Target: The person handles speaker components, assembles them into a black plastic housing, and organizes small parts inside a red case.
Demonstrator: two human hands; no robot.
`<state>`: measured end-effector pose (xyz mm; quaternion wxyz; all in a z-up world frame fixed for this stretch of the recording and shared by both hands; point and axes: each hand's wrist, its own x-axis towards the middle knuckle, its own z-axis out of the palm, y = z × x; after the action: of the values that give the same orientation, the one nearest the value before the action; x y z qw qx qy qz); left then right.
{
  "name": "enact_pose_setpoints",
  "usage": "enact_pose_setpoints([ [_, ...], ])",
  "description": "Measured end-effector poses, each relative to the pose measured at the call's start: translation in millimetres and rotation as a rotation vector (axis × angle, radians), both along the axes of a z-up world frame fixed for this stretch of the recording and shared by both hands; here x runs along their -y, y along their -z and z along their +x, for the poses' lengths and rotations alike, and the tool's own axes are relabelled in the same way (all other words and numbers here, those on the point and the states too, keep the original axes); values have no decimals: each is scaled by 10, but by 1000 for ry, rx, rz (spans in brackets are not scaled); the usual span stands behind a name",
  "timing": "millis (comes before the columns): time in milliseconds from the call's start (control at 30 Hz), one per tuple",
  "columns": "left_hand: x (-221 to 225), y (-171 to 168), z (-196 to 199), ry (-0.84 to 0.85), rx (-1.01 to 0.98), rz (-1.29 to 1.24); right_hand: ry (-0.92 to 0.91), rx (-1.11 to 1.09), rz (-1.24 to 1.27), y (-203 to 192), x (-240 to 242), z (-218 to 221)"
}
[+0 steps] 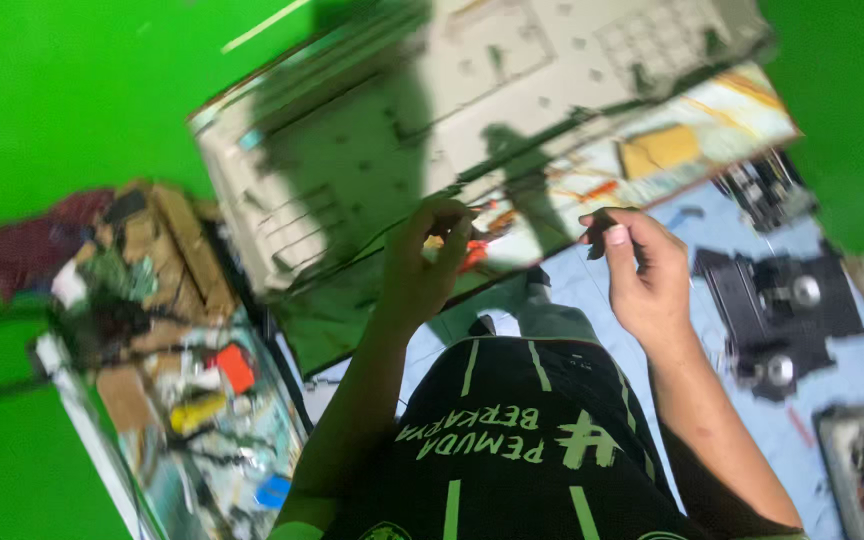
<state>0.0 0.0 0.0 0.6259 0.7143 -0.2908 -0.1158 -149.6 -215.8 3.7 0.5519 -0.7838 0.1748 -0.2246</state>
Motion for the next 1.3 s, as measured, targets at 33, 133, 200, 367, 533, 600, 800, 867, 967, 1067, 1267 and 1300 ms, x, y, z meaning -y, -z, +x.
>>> enact_pose_setpoints([
  [33, 57, -26, -70, 53, -28, -4, 44, -20, -23, -60, -19, -167],
  [133, 288, -95, -230, 220, -66, -15, 177, -60, -89, -221, -41, -574],
  [200, 466, -96, -382, 345, -54, -26, 276, -80, -126, -283, -46, -869],
  [367, 868, -84, -806, 510, -16, 140, 510, -79, -110, -311, -67, -1641],
  [533, 1357, -68, -1335, 730, -19, 74, 748, -77, -93, -293, -82, -2448],
  [600, 1547, -53, -1565, 798, -27, 78, 831, -69, -85, -277, -50, -2764],
  [800, 2142, 11, -2435, 972, -28, 28, 1031, -32, -69, -244, 49, -3789],
  [867, 2369, 19, -2757, 1001, -25, 63, 1080, -42, -76, -238, 123, -4113],
  [967, 2608, 23, -3205, 1065, -33, 62, 1140, -40, -86, -240, 176, -4557],
  [1067, 2867, 40, -3617, 1125, -39, 34, 1194, -52, -111, -242, 273, -4970],
  [1267, 3193, 114, -4109, 1205, -121, 33, 1280, -100, -103, -223, 353, -5517],
  [1300, 3247, 125, -4162, 1215, -128, 46, 1292, -107, -100, -211, 375, -5585],
])
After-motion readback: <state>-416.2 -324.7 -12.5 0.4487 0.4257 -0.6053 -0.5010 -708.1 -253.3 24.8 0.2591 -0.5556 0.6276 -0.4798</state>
